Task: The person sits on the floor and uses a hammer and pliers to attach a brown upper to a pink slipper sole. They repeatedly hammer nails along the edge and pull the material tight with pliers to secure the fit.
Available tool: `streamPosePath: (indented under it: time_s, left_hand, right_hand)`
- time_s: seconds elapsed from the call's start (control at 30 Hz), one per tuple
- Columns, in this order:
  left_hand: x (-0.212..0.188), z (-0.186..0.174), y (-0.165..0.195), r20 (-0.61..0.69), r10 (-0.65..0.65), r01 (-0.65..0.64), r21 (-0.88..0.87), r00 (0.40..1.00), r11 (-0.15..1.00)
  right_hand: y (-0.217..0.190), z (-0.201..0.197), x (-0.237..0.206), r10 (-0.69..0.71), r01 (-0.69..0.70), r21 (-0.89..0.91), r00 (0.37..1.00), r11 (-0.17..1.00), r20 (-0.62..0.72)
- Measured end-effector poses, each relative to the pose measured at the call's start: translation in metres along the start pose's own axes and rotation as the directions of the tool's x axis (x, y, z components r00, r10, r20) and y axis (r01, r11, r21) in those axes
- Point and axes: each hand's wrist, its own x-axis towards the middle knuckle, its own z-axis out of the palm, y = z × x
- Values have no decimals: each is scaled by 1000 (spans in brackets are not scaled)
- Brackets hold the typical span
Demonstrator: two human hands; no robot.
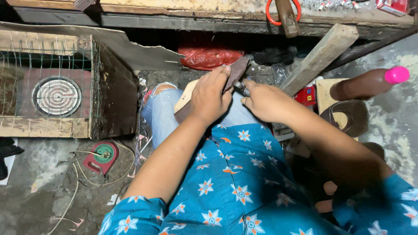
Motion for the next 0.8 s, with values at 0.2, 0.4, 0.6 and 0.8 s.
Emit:
streamPosePath:
  time_s: [0.2, 0.4, 0.6, 0.8]
  left_hand:
    - [-2, -4, 1, 2, 8, -8, -37, 1000, 999]
    - [16, -9, -43, 298, -225, 327, -356, 927, 875]
    - [27, 10, -66, 319, -163, 338, -634, 934, 696]
    - [25, -2, -52, 313, -149, 250, -313, 938, 916]
  right_hand:
    - [4, 23, -6, -36, 37, 2, 984, 999, -175]
    - [24, 68, 29, -202, 251, 25, 830, 968, -520]
    - [27, 72, 49, -225, 290, 18, 779, 957, -585]
    - [13, 40, 11, -14, -6, -91, 976, 996, -216]
